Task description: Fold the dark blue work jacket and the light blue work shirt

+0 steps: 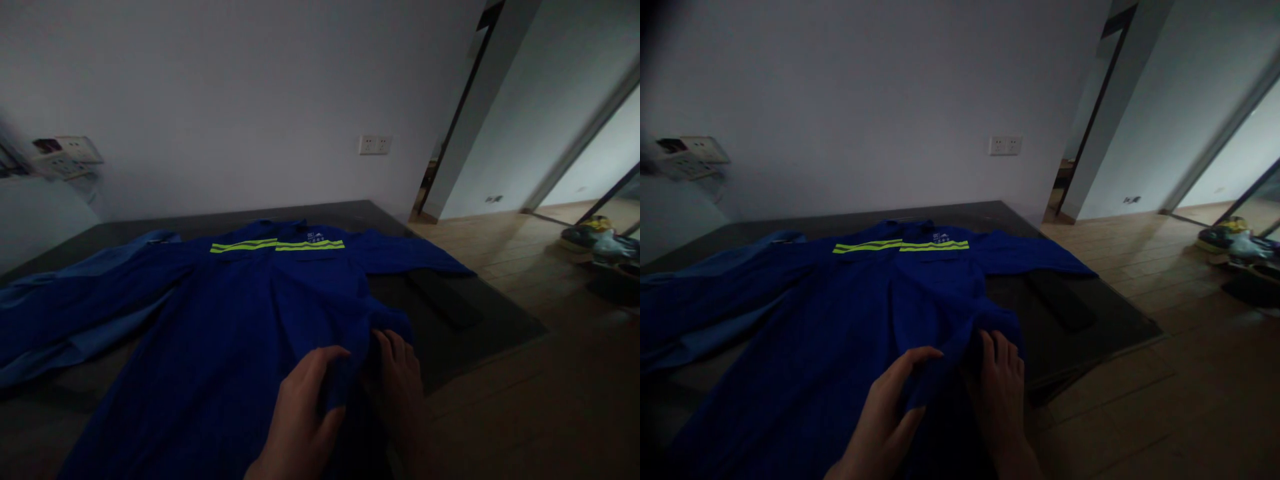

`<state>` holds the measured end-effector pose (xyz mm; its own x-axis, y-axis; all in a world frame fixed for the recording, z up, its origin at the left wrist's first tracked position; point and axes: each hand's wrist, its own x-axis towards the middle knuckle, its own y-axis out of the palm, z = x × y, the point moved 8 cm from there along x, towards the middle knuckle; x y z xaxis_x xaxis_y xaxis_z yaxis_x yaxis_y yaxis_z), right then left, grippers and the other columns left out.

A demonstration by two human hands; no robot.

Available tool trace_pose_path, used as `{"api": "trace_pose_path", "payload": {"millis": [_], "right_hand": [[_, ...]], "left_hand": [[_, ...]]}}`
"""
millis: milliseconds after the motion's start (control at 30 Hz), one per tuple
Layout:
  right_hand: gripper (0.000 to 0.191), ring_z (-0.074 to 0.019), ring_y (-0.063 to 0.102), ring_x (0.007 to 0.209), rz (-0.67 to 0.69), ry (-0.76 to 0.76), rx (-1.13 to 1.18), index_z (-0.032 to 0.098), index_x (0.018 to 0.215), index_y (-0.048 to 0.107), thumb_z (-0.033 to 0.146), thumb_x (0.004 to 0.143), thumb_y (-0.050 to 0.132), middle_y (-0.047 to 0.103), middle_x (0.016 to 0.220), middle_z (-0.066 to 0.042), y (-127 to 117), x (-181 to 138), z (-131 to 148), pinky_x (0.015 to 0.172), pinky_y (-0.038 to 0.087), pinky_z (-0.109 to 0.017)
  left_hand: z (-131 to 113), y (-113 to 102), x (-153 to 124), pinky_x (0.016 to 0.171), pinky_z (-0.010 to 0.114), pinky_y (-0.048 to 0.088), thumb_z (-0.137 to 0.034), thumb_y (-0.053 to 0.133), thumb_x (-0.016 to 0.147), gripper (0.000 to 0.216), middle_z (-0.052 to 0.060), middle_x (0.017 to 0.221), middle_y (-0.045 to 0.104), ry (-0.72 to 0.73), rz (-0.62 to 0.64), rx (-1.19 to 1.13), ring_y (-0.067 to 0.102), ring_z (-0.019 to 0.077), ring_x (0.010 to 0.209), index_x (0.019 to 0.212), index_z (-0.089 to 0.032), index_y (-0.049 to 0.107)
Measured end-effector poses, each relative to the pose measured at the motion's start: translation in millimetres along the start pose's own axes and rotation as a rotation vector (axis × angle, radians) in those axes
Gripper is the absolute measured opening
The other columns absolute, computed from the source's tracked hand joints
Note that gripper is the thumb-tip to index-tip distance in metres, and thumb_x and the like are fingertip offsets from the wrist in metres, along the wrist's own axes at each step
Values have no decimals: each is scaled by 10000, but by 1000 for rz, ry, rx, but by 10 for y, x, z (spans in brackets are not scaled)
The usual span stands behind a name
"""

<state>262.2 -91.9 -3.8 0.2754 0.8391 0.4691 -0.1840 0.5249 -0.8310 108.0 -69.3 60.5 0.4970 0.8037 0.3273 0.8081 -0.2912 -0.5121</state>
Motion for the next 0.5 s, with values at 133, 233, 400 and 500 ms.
{"api": "trace_pose_path", "payload": {"millis": [133, 233, 400, 500], "right_hand": [[247, -260, 591, 895, 108, -51, 34, 245, 1000, 598, 158, 794, 494, 646, 1017, -64, 58, 16, -116, 750, 467, -403], [277, -234, 625, 879, 105, 12, 157, 244, 960, 606, 139, 757, 449, 667, 982, -50, -62, 3, -326, 742, 492, -368], [324, -211, 667, 837, 70, 124, 446, 225, 1012, 573, 216, 752, 380, 688, 924, -58, -421, -43, -723, 691, 526, -302], [303, -213, 672, 819, 108, 118, 515, 234, 990, 590, 259, 747, 412, 692, 889, -55, -481, -126, -828, 665, 532, -279]], "left_hand": [[56, -2, -65, 818, 312, 510, -29, 431, 599, 583, 61, 1031, 655, 9, 22, 24, 617, 208, 952, 1126, -234, 570], [132, 6, -141, 822, 314, 511, -10, 432, 560, 626, 60, 1022, 642, 4, 29, 52, 606, 208, 950, 1124, -238, 577], [256, 41, -300, 785, 291, 523, 11, 491, 589, 641, 43, 978, 625, 19, 43, 138, 601, 188, 892, 1164, -266, 561], [261, 85, -446, 831, 289, 518, -75, 596, 698, 599, 53, 1055, 634, 137, 89, 225, 601, 193, 954, 1249, -297, 521]]}}
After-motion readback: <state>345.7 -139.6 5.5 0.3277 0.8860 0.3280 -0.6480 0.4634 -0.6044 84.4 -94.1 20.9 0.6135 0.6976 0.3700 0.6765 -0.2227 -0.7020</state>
